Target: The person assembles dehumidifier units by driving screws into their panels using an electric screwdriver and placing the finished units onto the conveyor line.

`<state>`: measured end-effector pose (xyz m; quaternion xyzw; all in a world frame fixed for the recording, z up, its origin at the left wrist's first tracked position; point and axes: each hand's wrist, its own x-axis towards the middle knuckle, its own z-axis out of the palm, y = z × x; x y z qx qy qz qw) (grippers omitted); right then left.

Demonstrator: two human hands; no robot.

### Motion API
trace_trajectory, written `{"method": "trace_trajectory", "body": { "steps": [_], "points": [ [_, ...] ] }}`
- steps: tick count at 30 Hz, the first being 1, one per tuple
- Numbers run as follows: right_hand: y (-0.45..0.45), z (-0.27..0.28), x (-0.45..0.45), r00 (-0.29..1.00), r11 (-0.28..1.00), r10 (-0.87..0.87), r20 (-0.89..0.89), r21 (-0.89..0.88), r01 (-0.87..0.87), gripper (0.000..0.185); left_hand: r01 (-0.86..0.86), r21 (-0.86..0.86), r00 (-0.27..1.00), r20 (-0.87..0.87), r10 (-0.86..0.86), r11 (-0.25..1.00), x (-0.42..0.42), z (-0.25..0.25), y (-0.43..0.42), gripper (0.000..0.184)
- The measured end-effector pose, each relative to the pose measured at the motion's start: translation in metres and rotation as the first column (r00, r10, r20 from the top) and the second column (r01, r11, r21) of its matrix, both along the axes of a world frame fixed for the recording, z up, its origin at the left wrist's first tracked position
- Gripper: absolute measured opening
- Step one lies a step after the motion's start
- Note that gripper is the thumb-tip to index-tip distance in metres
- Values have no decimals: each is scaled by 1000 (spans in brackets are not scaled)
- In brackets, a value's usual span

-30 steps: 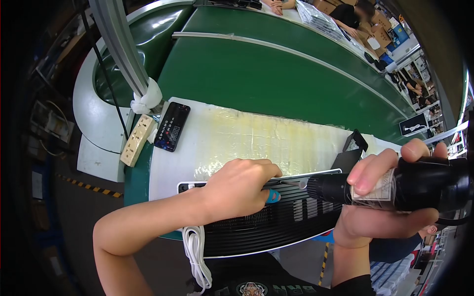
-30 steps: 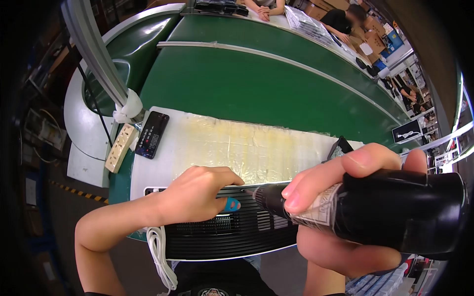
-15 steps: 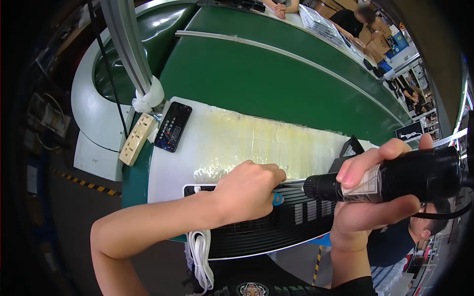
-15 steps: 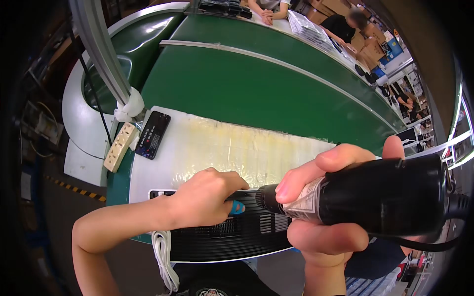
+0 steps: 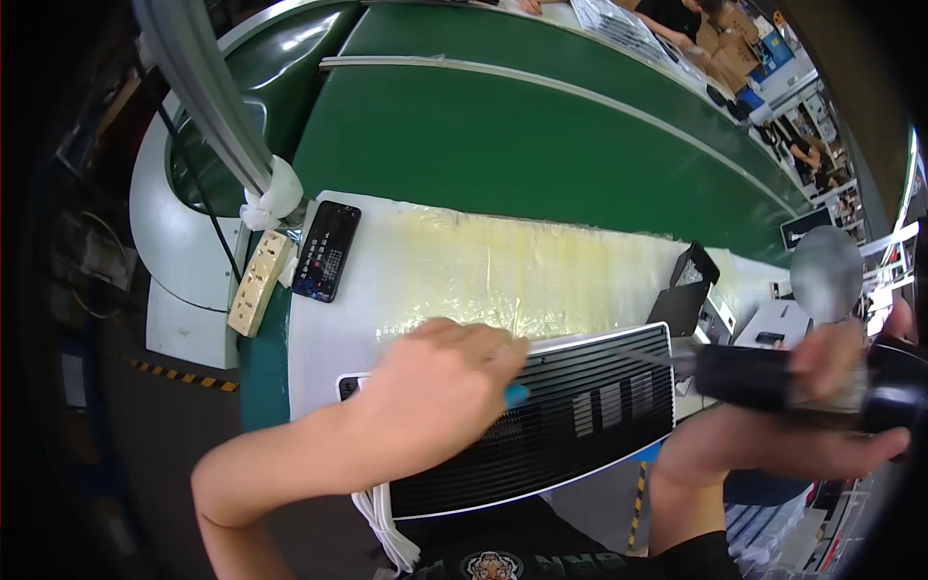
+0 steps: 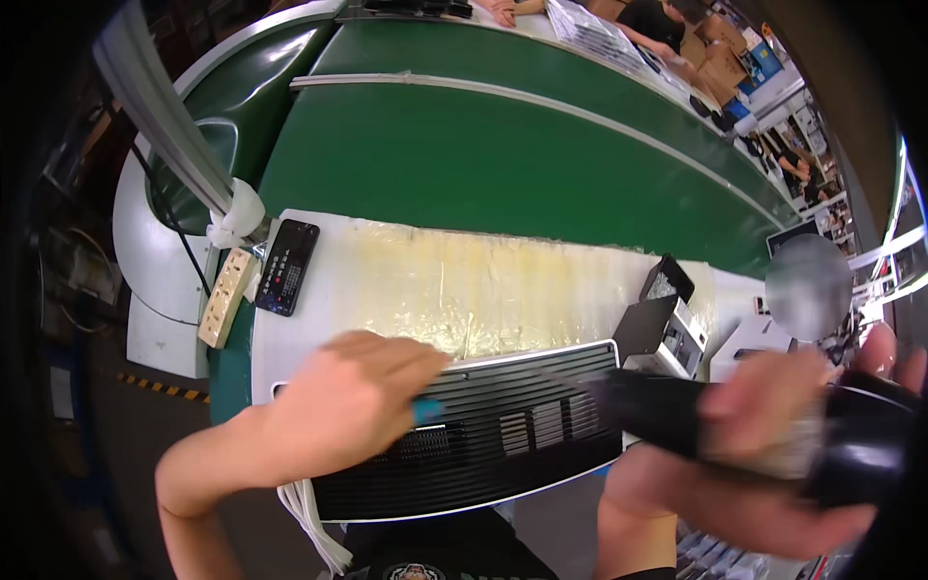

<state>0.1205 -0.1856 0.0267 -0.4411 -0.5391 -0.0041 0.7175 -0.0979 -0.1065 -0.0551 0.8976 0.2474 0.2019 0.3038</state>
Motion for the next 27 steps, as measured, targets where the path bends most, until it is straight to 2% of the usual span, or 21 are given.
{"method": "trace_trajectory", "body": {
  "steps": [1, 2, 3, 4, 6, 7, 8, 11, 12, 13, 14, 15, 16, 18, 20, 21, 22, 23, 24, 26, 27],
  "points": [
    [-13, 10, 17, 996, 994, -90, -9, 60, 90, 71, -37, 73, 999, -3, 38, 997, -13, 7, 2, 32],
    [-29, 19, 36, 978, 972, -205, -20, 109, 206, 70, -168, 120, 986, 15, 168, 978, -28, 15, -4, 35],
    [-46, 25, 56, 944, 934, -327, -48, 133, 331, 69, -353, 25, 934, -55, 354, 935, -45, 15, -13, 33],
    [-58, 26, 73, 905, 894, -415, -91, 142, 424, 68, -485, -174, 873, -34, 487, 857, -62, 11, -20, 41],
    [-75, 8, 102, 865, 861, -457, -208, 143, 489, 65, -495, -464, 769, 159, 619, 735, -95, -34, -41, 29],
    [-81, -5, 114, 853, 857, -446, -271, 144, 494, 63, -470, -593, 741, 136, 657, 653, -105, -55, -50, 35],
    [-85, -27, 133, 855, 856, -462, -235, 134, 499, 63, -384, -755, 586, 246, 772, 532, -90, -69, -66, 50],
    [-94, -88, 180, 780, 779, -626, 7, 57, 625, 65, -21, -846, 300, 503, 810, 533, -44, -73, -80, 61],
    [-95, -97, 189, 739, 744, -667, 92, 46, 666, 67, -24, -842, 306, 506, 806, 538, -46, -75, -71, 61],
    [-96, -107, 197, 690, 705, -703, 175, 45, 707, 70, 3, -969, 64, 247, 967, 247, -56, -79, -55, 46],
    [-92, -113, 199, 609, 650, -748, 263, 111, 751, 73, -533, -602, 555, 281, 783, 594, -48, -70, -70, 44],
    [-97, -118, 200, 627, 657, -742, 239, 69, 751, 75, -707, 182, 706, 144, 693, 683, -39, -60, -85, 44],
    [-101, -123, 201, 643, 662, -736, 213, 26, 749, 77, -699, 193, 715, 144, 684, 689, -41, -62, -87, 44],
    [-96, -126, 194, 737, 751, -659, 147, 93, 653, 65, -578, 190, 783, 404, 474, 793, -44, -75, -83, 52],
    [-96, -125, 188, 794, 795, -604, 76, 131, 592, 60, -552, 153, 780, 443, 443, 820, -56, -104, -75, 53],
    [-102, -127, 184, 821, 821, -571, 23, 30, 570, 59, -528, 108, 773, 473, 423, 842, -57, -106, -74, 53],
    [-105, -128, 178, 847, 847, -530, -37, -68, 527, 59, -607, -127, 674, 441, 593, 785, -58, -107, -79, 54],
    [-108, -117, 167, 817, 812, -575, -26, -143, 567, 57, -673, -341, 545, 373, 751, 657, -43, -98, -84, 56],
    [-115, -105, 161, 791, 781, -611, -21, -180, 599, 60, -507, -513, 448, 529, 721, 692, -20, -97, -84, 46],
    [-119, -76, 147, 843, 847, -529, -95, -127, 517, 58, -335, -808, 280, 407, 870, 485, -1, -90, -81, 33],
    [-120, -58, 139, 888, 898, -439, -136, -79, 432, 57, -307, -795, 308, 437, 845, 523, -1, -96, -81, 37]
  ]
}}
